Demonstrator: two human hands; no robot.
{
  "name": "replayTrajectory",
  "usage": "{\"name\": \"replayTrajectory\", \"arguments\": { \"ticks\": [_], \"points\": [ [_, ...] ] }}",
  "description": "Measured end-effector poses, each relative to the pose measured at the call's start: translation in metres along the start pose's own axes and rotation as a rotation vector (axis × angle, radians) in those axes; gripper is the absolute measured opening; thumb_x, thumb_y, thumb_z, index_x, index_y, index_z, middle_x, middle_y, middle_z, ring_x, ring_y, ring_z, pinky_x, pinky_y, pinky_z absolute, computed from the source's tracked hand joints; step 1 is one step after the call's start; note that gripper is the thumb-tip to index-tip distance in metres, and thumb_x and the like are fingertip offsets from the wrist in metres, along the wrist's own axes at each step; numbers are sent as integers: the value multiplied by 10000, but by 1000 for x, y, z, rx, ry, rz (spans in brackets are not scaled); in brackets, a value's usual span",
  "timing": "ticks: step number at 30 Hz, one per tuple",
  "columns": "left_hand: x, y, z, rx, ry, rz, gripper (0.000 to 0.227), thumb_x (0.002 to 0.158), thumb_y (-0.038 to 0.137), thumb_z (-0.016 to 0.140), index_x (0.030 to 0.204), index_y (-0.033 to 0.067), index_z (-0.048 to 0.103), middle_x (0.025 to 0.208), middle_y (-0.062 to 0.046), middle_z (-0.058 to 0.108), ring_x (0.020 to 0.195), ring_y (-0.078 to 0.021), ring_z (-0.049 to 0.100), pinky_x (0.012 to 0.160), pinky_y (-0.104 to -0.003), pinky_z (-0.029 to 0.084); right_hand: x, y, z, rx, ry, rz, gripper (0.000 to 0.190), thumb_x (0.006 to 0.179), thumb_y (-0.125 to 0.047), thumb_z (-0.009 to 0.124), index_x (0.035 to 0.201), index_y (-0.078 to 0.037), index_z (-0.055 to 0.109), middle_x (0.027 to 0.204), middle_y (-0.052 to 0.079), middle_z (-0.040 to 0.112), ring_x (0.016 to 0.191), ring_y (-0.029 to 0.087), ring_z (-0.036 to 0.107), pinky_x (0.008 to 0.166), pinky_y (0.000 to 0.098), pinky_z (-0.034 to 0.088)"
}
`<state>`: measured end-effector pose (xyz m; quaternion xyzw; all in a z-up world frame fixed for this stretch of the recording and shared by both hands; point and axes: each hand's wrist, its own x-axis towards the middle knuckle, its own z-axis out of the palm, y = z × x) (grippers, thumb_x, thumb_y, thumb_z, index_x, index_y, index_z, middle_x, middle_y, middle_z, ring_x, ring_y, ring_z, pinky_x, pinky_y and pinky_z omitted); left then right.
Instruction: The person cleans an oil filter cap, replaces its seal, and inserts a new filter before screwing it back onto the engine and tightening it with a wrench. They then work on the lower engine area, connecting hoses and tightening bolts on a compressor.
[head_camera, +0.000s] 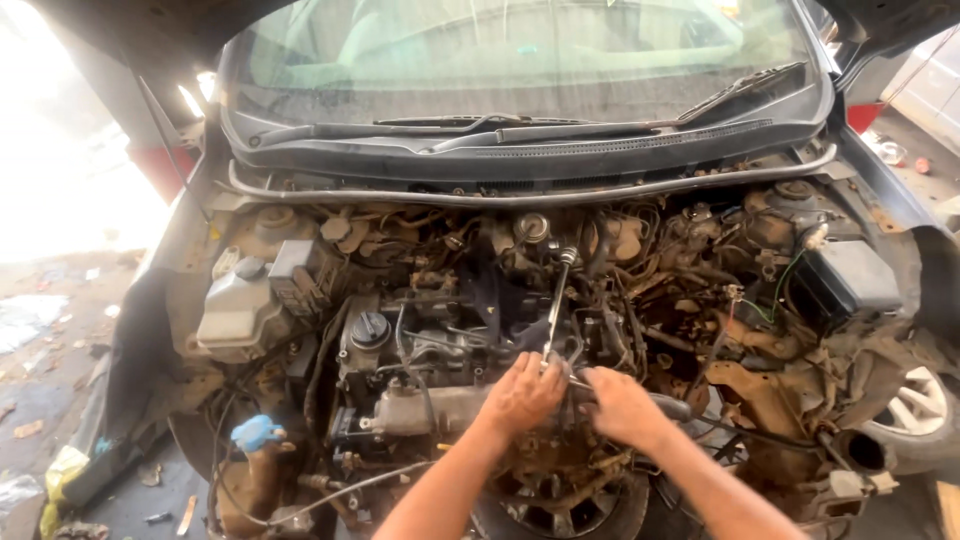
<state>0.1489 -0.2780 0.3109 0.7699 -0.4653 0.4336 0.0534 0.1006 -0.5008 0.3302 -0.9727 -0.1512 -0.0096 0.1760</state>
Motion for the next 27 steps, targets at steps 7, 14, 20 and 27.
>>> {"name": "replayTrajectory", "arguments": {
  "ticks": [7,14,20,27],
  "points": [
    [31,-2,-3,-530,-612,-507,239,1063,185,506,1192,73,673,1233,-119,689,1147,-314,683,1011,-437,547,20,-36,-58,-48,-7,72,274,812,-188,743,1053,-82,669,778,79,722,722,259,679,689,422,574],
    [116,15,-46,-710,-79,-815,778,816,169,728,1513,91,391,1538,-136,434,1440,-299,374,1208,-442,291,-22,-40,-135,63,428,426,234,968,-362,697,1035,-158,790,782,56,761,546,150,626,460,300,475],
    [180,110,-101,-609,382,-614,425,864,353,820,1112,139,549,1133,-94,554,1137,-302,538,1027,-471,372,-170,-98,-157,602,810,288,465,881,-199,817,1269,21,686,885,121,716,720,133,626,588,259,490],
    [61,157,-113,-885,-169,-298,191,732,257,788,817,170,641,769,3,631,756,-213,665,699,-391,494,-216,-137,-119,-56,418,-26,299,808,-383,808,948,-138,712,786,-28,711,618,87,682,573,276,548]
  ]
}}
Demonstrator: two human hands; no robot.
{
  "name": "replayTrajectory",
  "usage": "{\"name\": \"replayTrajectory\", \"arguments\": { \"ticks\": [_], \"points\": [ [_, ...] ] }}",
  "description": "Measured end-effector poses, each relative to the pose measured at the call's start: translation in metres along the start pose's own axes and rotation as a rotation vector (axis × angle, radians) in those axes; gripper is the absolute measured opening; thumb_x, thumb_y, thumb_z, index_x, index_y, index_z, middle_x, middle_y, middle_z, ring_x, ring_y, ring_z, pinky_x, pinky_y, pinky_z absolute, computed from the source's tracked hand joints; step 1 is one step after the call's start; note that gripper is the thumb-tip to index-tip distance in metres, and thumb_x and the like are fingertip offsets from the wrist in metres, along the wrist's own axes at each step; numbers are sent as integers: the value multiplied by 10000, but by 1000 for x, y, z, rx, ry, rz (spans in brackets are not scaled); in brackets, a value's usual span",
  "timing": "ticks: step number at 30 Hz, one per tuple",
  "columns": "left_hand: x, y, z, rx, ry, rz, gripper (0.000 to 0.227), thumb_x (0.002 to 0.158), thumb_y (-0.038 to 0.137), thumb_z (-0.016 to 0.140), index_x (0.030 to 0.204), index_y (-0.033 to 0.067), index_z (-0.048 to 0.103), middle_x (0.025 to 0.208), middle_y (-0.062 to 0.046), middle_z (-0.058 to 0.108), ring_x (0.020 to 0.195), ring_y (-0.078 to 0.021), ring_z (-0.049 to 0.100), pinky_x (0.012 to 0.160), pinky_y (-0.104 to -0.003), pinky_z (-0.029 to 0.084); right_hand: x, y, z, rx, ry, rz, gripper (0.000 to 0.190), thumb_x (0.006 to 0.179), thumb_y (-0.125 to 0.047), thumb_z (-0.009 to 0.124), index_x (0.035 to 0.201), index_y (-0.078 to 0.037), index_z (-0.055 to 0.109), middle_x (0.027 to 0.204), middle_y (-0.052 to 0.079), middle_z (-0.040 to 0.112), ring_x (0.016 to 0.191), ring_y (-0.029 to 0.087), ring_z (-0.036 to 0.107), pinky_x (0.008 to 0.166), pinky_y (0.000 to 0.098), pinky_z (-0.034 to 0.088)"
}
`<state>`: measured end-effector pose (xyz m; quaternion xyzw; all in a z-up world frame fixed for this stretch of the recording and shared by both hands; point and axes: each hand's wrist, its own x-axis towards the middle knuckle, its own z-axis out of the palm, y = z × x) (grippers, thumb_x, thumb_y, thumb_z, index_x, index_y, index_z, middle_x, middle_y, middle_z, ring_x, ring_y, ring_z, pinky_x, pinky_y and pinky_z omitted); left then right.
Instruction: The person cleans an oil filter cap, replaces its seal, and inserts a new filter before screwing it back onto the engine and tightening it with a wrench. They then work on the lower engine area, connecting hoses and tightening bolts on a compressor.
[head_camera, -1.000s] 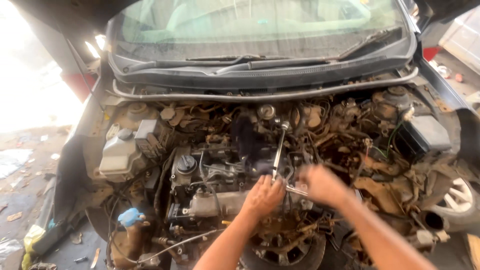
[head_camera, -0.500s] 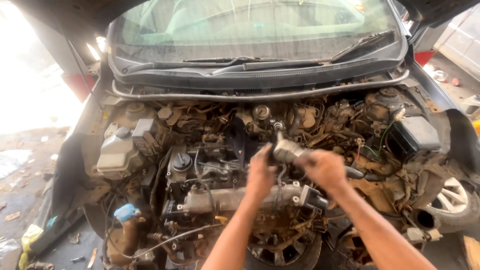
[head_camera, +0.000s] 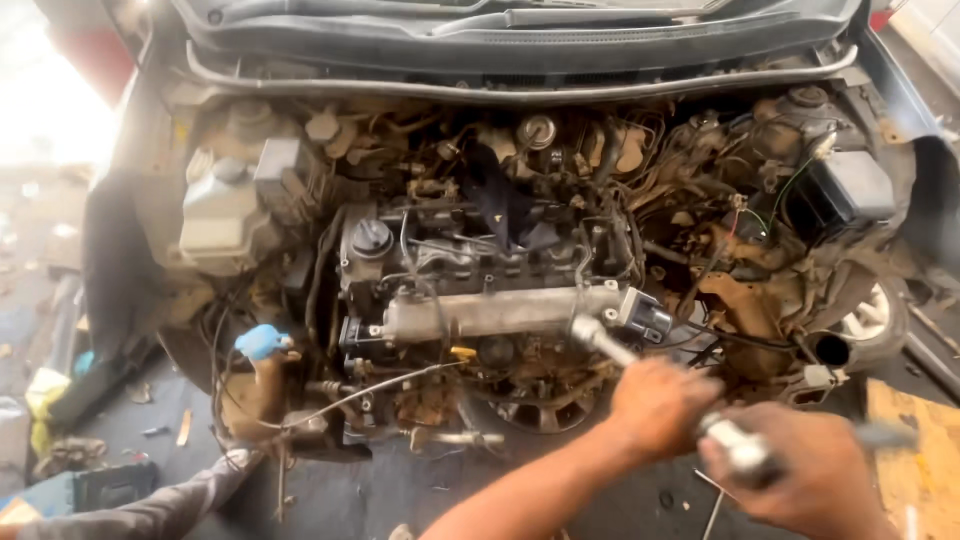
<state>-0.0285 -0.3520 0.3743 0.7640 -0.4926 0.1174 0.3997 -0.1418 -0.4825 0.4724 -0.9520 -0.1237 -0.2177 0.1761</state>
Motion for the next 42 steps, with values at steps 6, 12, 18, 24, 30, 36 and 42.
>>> {"name": "replayTrajectory", "arguments": {
  "ticks": [6,12,18,24,30,36,42],
  "points": [
    [-72,-40,-12,-124,208,-75,207,699,239,790,781,156,618,741,-47,640,719,-287,662,680,-432,509,80,-57,21,-20,-313,-621,177,827,-221,741,796,-87,631,708,31,590,584,237,607,509,383,505],
    [-81,-60,-73,-217,375,-160,259,676,231,804,732,112,580,738,-80,647,732,-323,657,684,-444,507,128,-68,66,9,-481,-680,197,826,-226,753,771,-86,625,715,50,599,593,265,617,504,417,487],
    [-105,-112,-41,-249,409,-180,203,661,206,812,727,110,645,748,-88,682,747,-323,683,687,-438,525,177,-77,97,-117,-795,-1096,211,782,-240,760,785,-106,597,732,45,587,659,244,633,566,422,492],
    [-101,-121,-77,-373,306,-174,207,724,231,790,879,108,729,896,-88,747,878,-304,745,745,-403,586,224,-102,117,-263,-807,-1453,232,745,-260,802,762,-95,641,797,81,664,750,252,674,729,408,551],
    [-86,-87,-116,-408,626,-342,318,687,113,743,978,11,663,911,-179,660,860,-394,648,769,-449,537,171,-107,119,-21,-506,640,404,742,-383,918,842,-39,734,729,130,754,674,249,763,665,359,585],
    [-97,-114,-49,-293,471,-290,169,687,125,776,765,80,633,766,-95,664,790,-335,675,759,-445,525,181,-109,109,-322,-1230,57,244,811,-159,685,1055,-157,690,761,45,737,692,191,753,637,328,584],
    [-94,-98,-82,-406,528,-218,165,725,160,814,771,109,664,772,-93,672,761,-333,662,719,-447,518,221,-161,106,-662,-1370,-279,259,781,-162,737,1025,-86,695,875,150,724,840,358,677,748,475,544]
  ]
}}
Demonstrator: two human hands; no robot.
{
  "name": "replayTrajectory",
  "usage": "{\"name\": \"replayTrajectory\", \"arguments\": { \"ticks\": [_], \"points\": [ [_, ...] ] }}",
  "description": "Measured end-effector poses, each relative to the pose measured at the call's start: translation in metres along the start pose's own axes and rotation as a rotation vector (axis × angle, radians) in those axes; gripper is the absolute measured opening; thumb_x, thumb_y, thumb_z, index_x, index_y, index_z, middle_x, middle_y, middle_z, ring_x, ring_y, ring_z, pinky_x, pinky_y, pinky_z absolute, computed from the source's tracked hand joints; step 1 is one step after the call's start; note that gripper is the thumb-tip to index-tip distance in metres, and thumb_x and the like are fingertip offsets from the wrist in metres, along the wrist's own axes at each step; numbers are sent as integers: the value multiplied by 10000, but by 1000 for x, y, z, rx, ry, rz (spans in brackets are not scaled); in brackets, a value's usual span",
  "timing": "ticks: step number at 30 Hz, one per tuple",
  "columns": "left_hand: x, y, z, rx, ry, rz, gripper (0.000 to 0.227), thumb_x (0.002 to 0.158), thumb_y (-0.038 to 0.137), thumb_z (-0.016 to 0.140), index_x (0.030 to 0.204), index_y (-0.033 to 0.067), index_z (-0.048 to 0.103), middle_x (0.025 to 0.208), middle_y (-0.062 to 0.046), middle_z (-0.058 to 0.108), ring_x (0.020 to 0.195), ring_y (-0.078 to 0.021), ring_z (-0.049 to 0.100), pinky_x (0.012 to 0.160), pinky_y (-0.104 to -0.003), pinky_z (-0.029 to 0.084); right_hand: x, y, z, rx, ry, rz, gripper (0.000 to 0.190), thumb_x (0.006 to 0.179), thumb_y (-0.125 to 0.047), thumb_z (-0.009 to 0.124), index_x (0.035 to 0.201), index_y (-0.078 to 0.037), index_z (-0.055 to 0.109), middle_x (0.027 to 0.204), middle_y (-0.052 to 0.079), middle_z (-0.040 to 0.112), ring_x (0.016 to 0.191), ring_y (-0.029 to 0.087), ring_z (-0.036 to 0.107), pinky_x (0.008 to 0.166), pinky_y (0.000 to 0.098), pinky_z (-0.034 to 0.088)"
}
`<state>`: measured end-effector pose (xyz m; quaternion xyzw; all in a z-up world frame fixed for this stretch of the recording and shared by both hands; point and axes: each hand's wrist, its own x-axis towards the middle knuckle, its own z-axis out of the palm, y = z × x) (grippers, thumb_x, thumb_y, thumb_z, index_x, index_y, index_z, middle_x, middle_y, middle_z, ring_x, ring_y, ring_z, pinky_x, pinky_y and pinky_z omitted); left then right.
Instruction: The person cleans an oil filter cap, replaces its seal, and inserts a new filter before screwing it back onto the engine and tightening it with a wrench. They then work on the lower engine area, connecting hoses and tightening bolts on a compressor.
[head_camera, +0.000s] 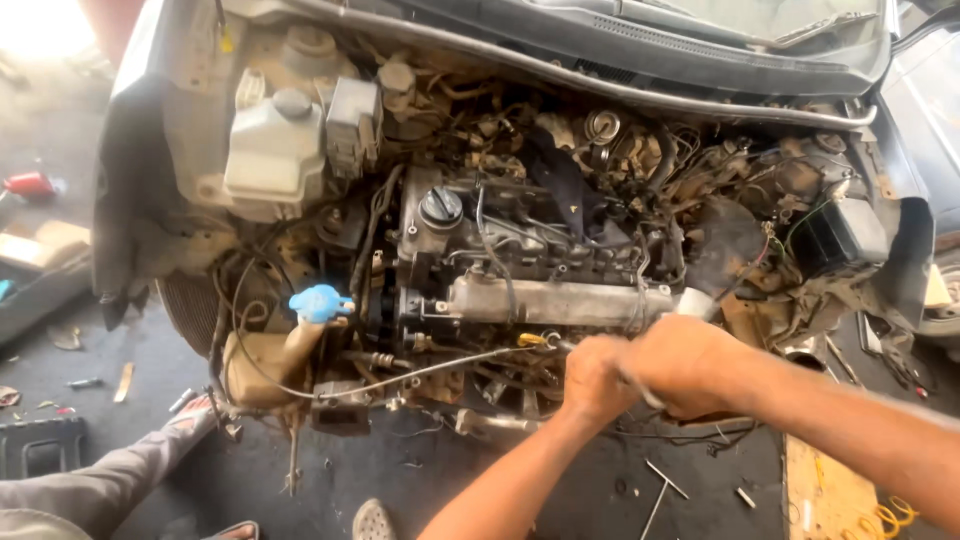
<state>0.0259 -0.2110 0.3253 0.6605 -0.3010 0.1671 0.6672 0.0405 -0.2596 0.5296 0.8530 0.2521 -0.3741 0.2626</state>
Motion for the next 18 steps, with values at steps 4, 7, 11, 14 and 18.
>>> {"name": "replayTrajectory", "arguments": {
  "ticks": [4,7,11,14,18],
  "points": [
    [-4,0,-12,64,104,24,308,636,121,747,923,38,673,892,-148,661,867,-371,640,761,-459,504,26,2,90,1168,501,497,291,663,-111,797,928,-4,744,790,183,743,718,319,746,671,470,613],
    [-15,-16,10,153,61,-42,183,687,71,723,850,63,641,851,-118,658,871,-336,652,785,-453,498,16,-9,55,994,509,277,557,556,-130,812,1101,-80,707,838,164,760,682,287,770,707,426,610],
    [-11,-34,11,58,-17,-61,142,723,154,786,780,95,670,788,-111,678,805,-342,658,737,-459,519,38,18,48,-206,210,-252,217,752,-143,767,907,-7,702,854,163,727,791,365,706,714,502,569],
    [8,-3,-13,-19,-44,-46,141,775,162,780,853,89,688,867,-123,690,866,-346,670,768,-451,535,18,1,34,88,359,-41,207,741,-134,764,927,-45,750,788,158,743,749,353,722,710,475,572],
    [13,11,-28,-2,114,116,397,589,162,690,936,-26,654,902,-209,669,856,-413,626,742,-490,505,19,-31,69,1238,524,691,237,640,-169,844,780,3,764,694,159,782,689,308,776,687,427,600]
  ]
}}
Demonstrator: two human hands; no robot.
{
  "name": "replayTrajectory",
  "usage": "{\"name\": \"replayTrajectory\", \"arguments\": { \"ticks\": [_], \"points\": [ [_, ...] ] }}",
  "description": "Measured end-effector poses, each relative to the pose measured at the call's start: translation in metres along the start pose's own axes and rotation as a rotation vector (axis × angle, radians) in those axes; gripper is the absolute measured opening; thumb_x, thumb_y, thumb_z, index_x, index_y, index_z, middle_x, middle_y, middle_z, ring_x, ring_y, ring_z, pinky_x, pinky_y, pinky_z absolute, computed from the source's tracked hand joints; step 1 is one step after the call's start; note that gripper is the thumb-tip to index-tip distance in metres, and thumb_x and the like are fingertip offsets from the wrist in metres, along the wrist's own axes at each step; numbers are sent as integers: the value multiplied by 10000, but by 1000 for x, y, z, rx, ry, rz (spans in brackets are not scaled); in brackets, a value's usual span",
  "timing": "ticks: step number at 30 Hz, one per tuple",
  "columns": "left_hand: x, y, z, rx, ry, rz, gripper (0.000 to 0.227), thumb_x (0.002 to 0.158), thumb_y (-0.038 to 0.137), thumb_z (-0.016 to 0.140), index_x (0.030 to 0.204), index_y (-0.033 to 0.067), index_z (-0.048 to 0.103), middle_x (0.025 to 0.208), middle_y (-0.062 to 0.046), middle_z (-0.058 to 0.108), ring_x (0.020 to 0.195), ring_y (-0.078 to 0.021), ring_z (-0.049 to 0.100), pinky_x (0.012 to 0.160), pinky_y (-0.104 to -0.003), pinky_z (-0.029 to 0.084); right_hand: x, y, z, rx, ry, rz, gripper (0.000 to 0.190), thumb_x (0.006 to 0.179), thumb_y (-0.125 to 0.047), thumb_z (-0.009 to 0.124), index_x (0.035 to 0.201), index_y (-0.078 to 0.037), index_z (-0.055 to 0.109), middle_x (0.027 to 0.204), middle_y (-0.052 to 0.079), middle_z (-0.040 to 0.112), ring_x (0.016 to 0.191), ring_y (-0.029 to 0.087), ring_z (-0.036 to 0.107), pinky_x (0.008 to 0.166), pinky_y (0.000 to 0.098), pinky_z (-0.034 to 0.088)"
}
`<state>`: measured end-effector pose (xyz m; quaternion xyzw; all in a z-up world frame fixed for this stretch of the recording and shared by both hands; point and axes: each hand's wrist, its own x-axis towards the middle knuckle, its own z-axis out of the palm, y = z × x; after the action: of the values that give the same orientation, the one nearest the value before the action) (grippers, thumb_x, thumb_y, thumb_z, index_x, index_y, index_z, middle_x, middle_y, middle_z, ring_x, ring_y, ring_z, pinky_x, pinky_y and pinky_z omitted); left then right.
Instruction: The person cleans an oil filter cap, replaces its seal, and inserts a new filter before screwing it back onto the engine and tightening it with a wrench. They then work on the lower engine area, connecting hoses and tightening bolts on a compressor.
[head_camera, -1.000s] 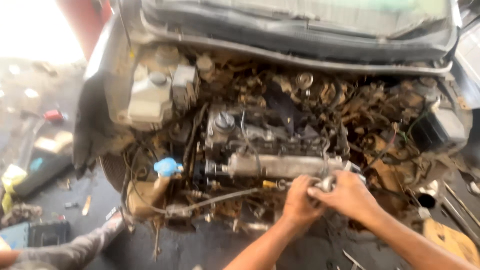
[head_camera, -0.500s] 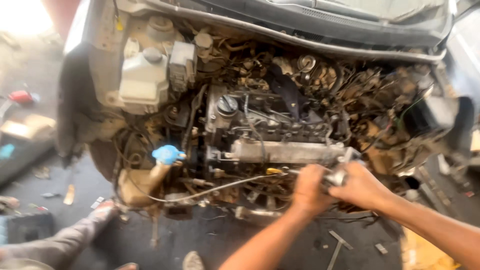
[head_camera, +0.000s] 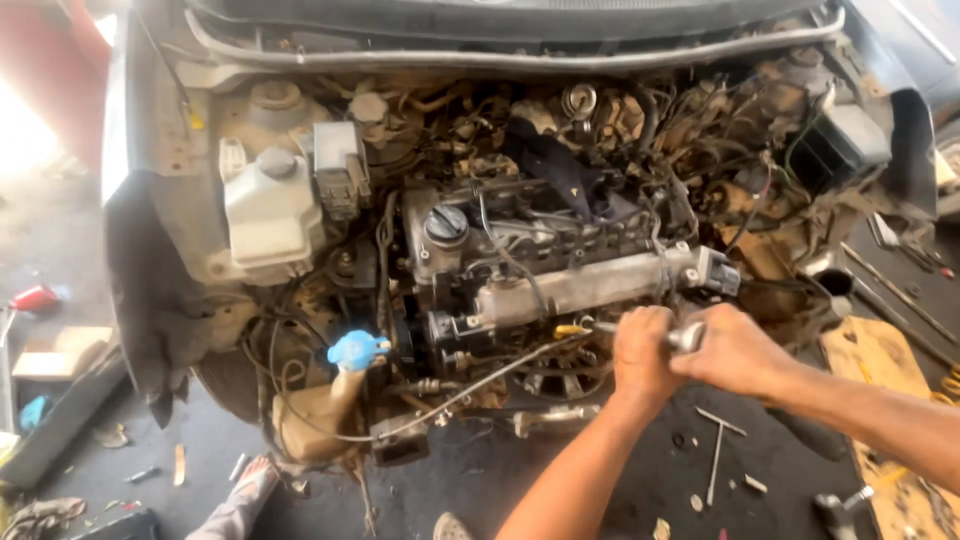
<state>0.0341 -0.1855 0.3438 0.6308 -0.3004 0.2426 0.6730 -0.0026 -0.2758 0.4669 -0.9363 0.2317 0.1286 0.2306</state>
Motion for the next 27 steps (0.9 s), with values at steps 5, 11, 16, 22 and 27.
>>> {"name": "replayTrajectory", "arguments": {
  "ticks": [5,11,16,22,27],
  "points": [
    [-21,-35,32,53,-160,-252,155,758,145,780,874,92,692,839,-94,684,830,-329,656,763,-448,509,58,-9,-21,-834,-370,-497,180,709,-150,795,833,-33,739,767,115,753,737,265,768,693,416,619],
    [-17,-29,34,4,-98,-279,143,791,114,795,866,103,674,895,-89,688,878,-324,659,783,-432,510,34,-29,-48,-912,-299,-607,239,724,-185,797,938,-107,727,798,102,760,768,276,751,716,423,590],
    [-16,2,8,112,-207,-262,310,643,55,783,913,101,638,917,-109,684,908,-342,643,803,-455,502,-4,29,-1,-253,61,-171,512,586,-217,920,1046,-80,744,779,163,752,747,302,775,738,415,621],
    [19,29,-14,72,-401,-317,696,707,88,815,1351,126,555,997,-134,680,992,-368,640,858,-472,488,27,135,-26,-150,238,-572,590,546,-233,864,1080,-63,678,993,115,755,925,285,738,850,405,573],
    [28,62,-16,278,-624,-209,992,747,-19,702,1666,118,358,1135,-115,680,1116,-311,666,944,-509,475,114,227,-94,-1274,-115,-148,461,750,-392,777,1206,-362,714,1071,-48,794,1063,128,750,964,331,568]
  ]
}}
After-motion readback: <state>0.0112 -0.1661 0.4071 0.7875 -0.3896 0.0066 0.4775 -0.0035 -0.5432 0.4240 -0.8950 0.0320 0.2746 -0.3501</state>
